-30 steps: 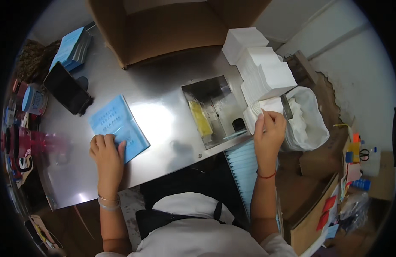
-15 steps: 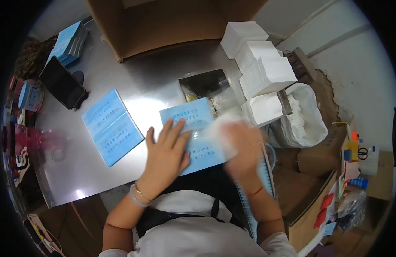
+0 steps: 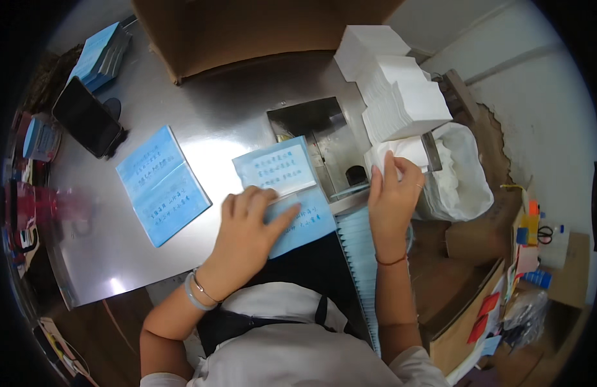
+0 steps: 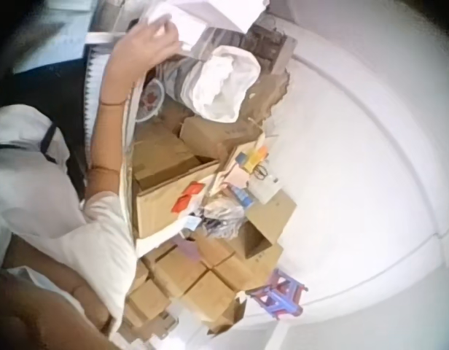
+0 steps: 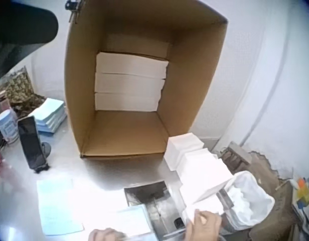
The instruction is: Packaging booklets and cards into a slot at a workbench.
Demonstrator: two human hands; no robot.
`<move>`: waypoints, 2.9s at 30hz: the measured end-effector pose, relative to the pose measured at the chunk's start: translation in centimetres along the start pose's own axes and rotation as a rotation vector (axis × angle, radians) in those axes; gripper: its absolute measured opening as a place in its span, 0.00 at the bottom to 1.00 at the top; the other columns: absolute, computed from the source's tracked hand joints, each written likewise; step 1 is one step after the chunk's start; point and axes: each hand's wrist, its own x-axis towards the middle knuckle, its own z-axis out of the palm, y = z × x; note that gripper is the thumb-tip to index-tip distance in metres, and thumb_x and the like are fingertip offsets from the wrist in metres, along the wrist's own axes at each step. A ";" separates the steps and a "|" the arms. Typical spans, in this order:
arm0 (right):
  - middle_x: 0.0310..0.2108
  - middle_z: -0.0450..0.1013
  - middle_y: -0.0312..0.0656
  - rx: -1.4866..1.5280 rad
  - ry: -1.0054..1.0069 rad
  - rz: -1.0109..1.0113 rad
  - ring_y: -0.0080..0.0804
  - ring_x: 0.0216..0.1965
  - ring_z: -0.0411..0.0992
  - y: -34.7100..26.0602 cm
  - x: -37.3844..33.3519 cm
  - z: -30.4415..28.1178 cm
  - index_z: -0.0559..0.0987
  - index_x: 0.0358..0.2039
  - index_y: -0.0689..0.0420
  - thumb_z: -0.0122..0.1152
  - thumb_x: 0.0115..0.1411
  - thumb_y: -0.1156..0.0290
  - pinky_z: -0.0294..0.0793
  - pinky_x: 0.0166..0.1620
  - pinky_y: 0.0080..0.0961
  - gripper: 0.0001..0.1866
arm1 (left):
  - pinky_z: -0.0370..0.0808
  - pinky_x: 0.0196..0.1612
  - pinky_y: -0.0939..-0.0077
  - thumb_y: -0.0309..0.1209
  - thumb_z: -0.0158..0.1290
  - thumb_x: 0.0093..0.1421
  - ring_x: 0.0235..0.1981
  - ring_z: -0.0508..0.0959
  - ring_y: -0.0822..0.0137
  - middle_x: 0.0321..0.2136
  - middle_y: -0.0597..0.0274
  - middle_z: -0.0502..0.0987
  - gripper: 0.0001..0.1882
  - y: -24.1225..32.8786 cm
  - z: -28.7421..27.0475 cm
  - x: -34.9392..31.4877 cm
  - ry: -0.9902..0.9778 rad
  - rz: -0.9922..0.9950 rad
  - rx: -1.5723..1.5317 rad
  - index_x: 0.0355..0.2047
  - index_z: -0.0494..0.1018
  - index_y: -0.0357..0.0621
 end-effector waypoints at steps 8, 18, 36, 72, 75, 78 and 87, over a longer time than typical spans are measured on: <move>0.39 0.70 0.47 -0.011 -0.063 -0.060 0.45 0.41 0.68 0.6 1.2 -0.8 0.80 0.44 0.67 0.59 0.56 0.81 0.70 0.45 0.39 0.14 | 0.63 0.53 0.43 0.54 0.60 0.53 0.55 0.67 0.44 0.62 0.40 0.63 0.28 -0.2 0.2 5.0 -0.035 -0.042 0.188 0.43 0.71 0.45; 0.43 0.75 0.47 0.276 -0.199 -0.611 0.45 0.44 0.76 -8.1 -5.3 0.4 0.79 0.47 0.59 0.58 0.56 0.74 0.70 0.57 0.50 0.17 | 0.77 0.37 0.68 0.24 0.60 0.46 0.35 0.78 0.54 0.52 0.47 0.69 0.30 -2.6 -0.9 2.7 0.127 -0.036 0.037 0.53 0.71 0.41; 0.43 0.77 0.52 0.489 -0.326 -0.240 0.52 0.43 0.75 -4.3 0.8 6.7 0.77 0.47 0.66 0.53 0.64 0.72 0.71 0.55 0.37 0.14 | 0.44 0.66 0.34 0.47 0.53 0.64 0.70 0.48 0.36 0.70 0.39 0.49 0.33 -3.9 -1.4 -3.7 0.075 -0.490 0.225 0.66 0.62 0.49; 0.41 0.74 0.45 0.035 -0.039 -0.184 0.46 0.43 0.71 3.1 0.9 -1.1 0.79 0.44 0.66 0.59 0.55 0.79 0.71 0.47 0.38 0.15 | 0.59 0.63 0.43 0.29 0.60 0.52 0.63 0.63 0.37 0.61 0.38 0.63 0.21 0.3 1.5 0.5 0.386 -0.201 -0.070 0.46 0.70 0.38; 0.44 0.75 0.44 -0.145 0.016 -0.255 0.47 0.44 0.71 4.3 1.7 -1.5 0.79 0.46 0.63 0.59 0.54 0.80 0.69 0.51 0.43 0.17 | 0.61 0.61 0.46 0.29 0.59 0.52 0.62 0.63 0.41 0.62 0.42 0.63 0.21 0.4 1.1 0.1 0.189 -0.049 -0.035 0.47 0.71 0.37; 0.47 0.75 0.43 0.281 -0.090 -0.390 0.43 0.48 0.73 -3.6 -2.5 0.0 0.81 0.44 0.54 0.61 0.54 0.74 0.68 0.54 0.47 0.15 | 0.61 0.60 0.49 0.29 0.59 0.51 0.62 0.62 0.44 0.61 0.45 0.65 0.22 0.0 -0.3 -0.1 0.063 -0.082 0.067 0.48 0.72 0.37; 0.42 0.74 0.47 0.392 -0.460 -0.547 0.44 0.46 0.72 -6.7 -0.3 3.1 0.78 0.40 0.61 0.58 0.52 0.74 0.63 0.60 0.53 0.13 | 0.55 0.62 0.36 0.25 0.59 0.52 0.62 0.61 0.36 0.60 0.46 0.64 0.12 0.3 0.5 -0.4 0.177 -0.127 -0.004 0.38 0.71 0.46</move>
